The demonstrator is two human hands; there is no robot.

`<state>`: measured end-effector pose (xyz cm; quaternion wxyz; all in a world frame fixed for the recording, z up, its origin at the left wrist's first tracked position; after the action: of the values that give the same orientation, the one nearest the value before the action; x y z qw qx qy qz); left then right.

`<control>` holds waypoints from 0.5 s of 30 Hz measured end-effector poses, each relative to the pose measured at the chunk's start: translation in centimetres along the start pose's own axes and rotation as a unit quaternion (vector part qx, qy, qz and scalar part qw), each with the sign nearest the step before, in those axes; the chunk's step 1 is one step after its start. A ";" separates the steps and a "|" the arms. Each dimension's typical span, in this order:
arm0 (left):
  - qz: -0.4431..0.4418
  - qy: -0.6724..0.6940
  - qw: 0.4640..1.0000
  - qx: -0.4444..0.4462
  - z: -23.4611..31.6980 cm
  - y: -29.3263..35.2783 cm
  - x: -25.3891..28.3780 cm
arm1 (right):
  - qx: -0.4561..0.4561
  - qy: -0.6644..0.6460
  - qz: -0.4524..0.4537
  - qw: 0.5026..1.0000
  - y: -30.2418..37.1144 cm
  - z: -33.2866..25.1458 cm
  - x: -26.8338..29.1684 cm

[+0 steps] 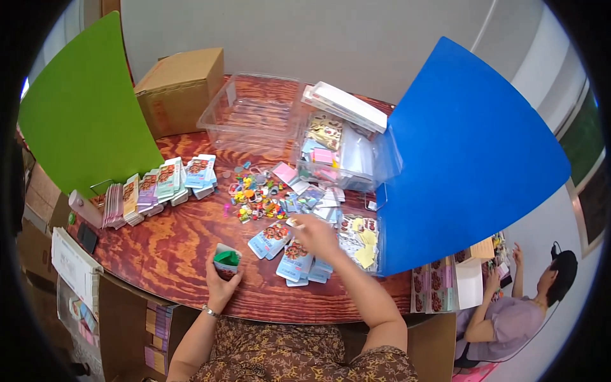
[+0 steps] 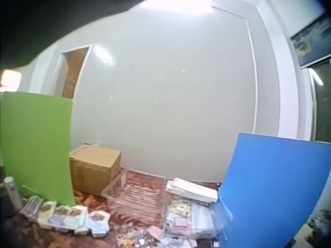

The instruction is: The person is sorting small colorful toy components into a cup and then placing them into packaging bags.

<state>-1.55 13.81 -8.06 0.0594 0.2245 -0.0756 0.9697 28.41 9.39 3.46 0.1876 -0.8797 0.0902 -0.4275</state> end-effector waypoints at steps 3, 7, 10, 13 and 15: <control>-0.024 0.035 0.999 0.000 0.8 -0.4 -0.9 | -0.098 0.124 0.133 0.978 6.1 13.9 7.2; -0.011 0.029 0.999 0.017 -0.4 -0.1 -0.8 | -0.159 0.220 0.018 0.962 9.9 16.7 8.4; -0.021 0.039 0.998 0.044 -0.8 -0.3 -1.0 | -0.161 0.191 0.000 0.968 10.6 17.4 6.6; -0.015 0.037 0.999 0.028 -0.2 -0.3 -1.0 | -0.128 0.207 0.010 0.970 10.0 16.8 5.4; -0.024 0.046 0.998 0.024 0.1 -0.3 -1.0 | -0.135 0.227 0.009 0.964 10.1 17.1 4.8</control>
<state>-0.57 14.04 -8.37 0.0807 0.1832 -0.0440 0.9788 44.84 3.00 -6.82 0.0452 -0.7762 0.1954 -0.5977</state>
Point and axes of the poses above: each hand's wrist, its own y-axis away from the middle knuckle, its own x-axis out of the back of the hand, z = x × y, the point moved 9 cm from there along -y, towards the middle knuckle, and after that the axes turned 14 degrees about x, right-handed, at the moved point
